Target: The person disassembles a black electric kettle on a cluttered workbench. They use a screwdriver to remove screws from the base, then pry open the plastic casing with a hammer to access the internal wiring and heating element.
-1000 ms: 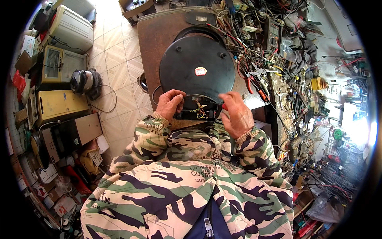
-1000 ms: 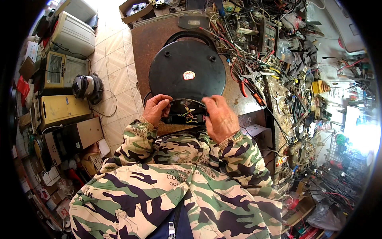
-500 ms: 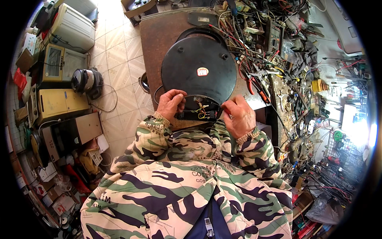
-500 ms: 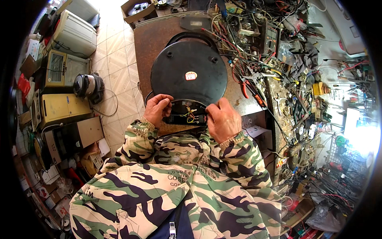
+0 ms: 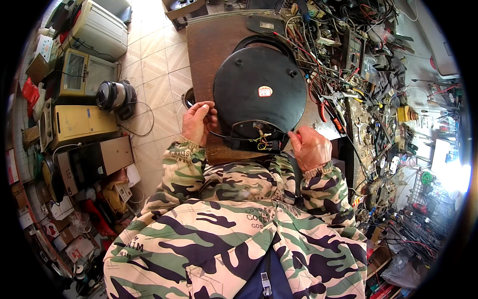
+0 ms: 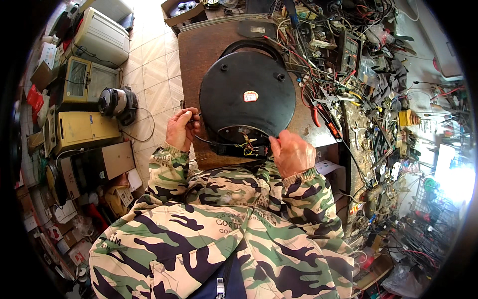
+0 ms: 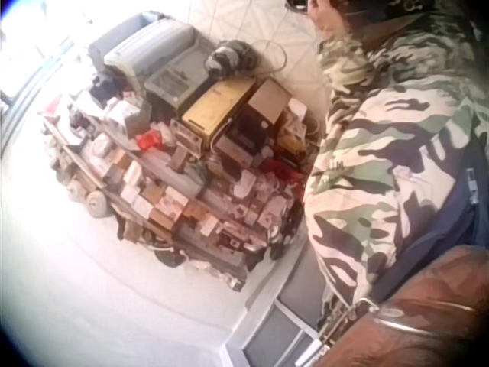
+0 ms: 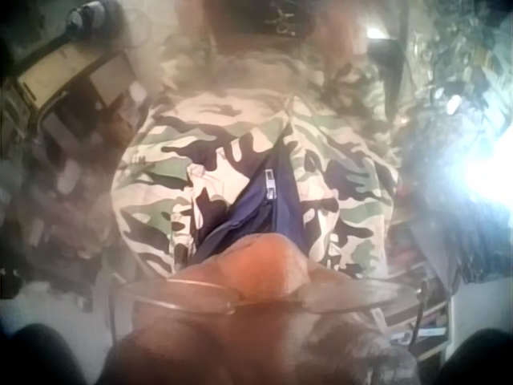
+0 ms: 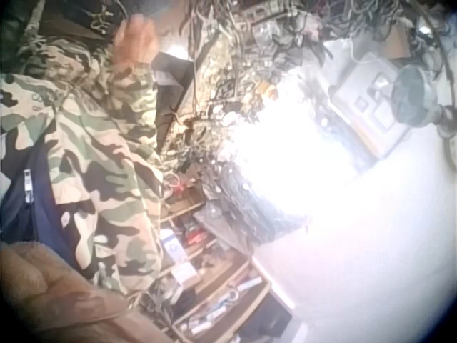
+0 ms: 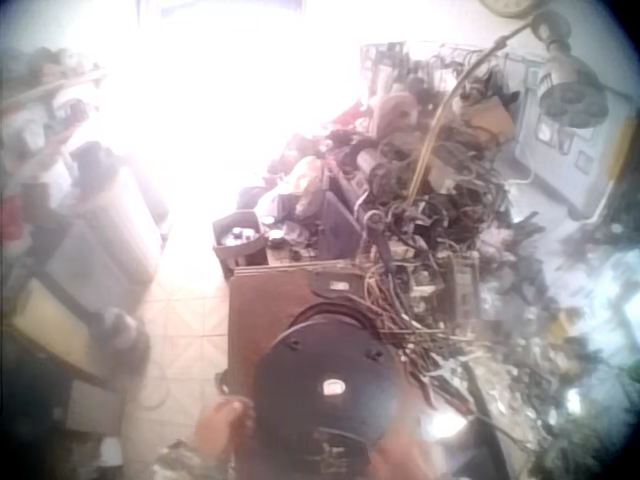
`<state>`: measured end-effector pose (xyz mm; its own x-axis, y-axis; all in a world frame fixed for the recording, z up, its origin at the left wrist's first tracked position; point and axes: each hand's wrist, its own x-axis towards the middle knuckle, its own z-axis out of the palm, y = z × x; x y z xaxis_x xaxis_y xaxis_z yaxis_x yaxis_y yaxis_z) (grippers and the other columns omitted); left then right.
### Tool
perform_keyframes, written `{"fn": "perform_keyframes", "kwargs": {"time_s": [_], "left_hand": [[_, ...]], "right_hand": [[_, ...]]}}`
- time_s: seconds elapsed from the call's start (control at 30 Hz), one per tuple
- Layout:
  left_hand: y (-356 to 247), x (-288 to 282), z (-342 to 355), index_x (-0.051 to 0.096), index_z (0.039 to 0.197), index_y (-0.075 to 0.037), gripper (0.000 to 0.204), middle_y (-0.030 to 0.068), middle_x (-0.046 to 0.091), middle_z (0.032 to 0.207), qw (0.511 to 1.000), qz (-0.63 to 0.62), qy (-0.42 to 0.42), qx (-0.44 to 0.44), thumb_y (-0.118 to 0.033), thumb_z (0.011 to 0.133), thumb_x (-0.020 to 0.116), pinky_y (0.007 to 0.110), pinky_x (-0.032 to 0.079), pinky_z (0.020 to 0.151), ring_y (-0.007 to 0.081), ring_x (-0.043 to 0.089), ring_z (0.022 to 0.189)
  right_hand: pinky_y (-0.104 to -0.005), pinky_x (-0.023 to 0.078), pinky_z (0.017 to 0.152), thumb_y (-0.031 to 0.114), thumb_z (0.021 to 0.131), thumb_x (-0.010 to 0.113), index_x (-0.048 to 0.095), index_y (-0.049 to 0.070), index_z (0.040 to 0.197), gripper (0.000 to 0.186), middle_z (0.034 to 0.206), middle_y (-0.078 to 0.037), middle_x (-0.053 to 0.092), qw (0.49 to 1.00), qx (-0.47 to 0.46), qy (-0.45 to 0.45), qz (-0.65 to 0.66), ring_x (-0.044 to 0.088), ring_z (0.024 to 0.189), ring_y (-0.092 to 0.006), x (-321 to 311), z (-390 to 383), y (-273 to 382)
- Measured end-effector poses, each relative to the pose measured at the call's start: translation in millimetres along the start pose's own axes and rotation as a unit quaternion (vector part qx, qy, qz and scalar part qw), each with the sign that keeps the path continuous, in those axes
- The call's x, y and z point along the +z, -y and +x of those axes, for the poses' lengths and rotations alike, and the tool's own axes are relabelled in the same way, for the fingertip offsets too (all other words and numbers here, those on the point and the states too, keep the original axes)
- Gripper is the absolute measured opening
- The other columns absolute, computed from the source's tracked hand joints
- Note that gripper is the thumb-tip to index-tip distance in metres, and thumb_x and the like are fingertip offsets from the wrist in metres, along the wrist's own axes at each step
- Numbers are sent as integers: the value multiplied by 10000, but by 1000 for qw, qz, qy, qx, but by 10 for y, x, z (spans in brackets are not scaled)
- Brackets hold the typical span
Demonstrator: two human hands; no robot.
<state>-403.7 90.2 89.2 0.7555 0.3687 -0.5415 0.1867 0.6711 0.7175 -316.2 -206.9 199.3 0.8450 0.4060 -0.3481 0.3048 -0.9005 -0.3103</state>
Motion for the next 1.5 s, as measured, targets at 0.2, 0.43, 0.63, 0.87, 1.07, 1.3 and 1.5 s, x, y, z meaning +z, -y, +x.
{"fn": "perform_keyframes", "kwargs": {"time_s": [0.2, 0.43, 0.63, 0.87, 1.07, 1.3, 1.5], "left_hand": [[38, 19, -17, 662, 1104, -26, 177, 68, 675, 896, 1000, 12, 3, -4, -152, 1024, 567, 272, 540, 585, 135, 634, 691], [172, 225, -37, 658, 1100, -28, 170, 57, 665, 898, 998, 37, 47, -35, -151, 1021, 571, 260, 539, 602, 124, 632, 699], [338, 589, -136, 651, 1110, -17, 193, 62, 668, 915, 981, 117, 115, -105, -174, 1028, 575, 260, 560, 641, 122, 641, 723], [577, 754, -154, 636, 1110, -11, 226, 82, 673, 954, 960, 134, 181, -166, -211, 1049, 552, 281, 587, 709, 144, 666, 781], [588, 709, -106, 635, 1106, -12, 200, 83, 672, 958, 968, 123, 165, -141, -182, 1038, 554, 272, 567, 684, 146, 656, 773], [339, 271, 92, 652, 1090, -30, 160, 67, 671, 890, 993, 107, 32, -41, -161, 1013, 602, 261, 538, 605, 125, 627, 696], [423, 137, 73, 639, 1106, -17, 160, 99, 677, 951, 995, 84, 19, -42, -138, 1018, 583, 300, 565, 682, 159, 654, 762]], "right_hand": [[-463, 538, 694, 107, 849, 693, 630, 39, 996, 173, 1000, -186, 638, 995, -31, -66, 63, 661, 840, -391, -39, -19, 103], [-474, 536, 637, 172, 870, 715, 624, 60, 905, 149, 908, -150, 661, 975, -100, -169, 101, 663, 765, -390, 56, -3, 37], [-452, 527, 723, -38, 785, 652, 651, 36, 976, 205, 1057, -164, 584, 979, -128, -98, 127, 646, 900, -382, -5, -71, -35], [-428, 517, 716, -83, 782, 608, 650, 23, 954, 206, 997, -156, 567, 973, -118, -106, 167, 630, 847, -370, -106, -160, -17], [-420, 521, 727, -60, 781, 641, 644, 15, 975, 208, 982, -173, 566, 967, -118, -107, 197, 629, 858, -366, -165, -187, 43], [-431, 527, 780, -9, 813, 680, 619, -10, 1039, 234, 1040, -196, 573, 947, -183, -103, 245, 626, 902, -393, -45, -24, 294], [-451, 531, 792, 6, 822, 682, 611, -15, 1051, 241, 1066, -198, 576, 951, -187, -63, 238, 634, 929, -407, 89, 107, 453]]}}
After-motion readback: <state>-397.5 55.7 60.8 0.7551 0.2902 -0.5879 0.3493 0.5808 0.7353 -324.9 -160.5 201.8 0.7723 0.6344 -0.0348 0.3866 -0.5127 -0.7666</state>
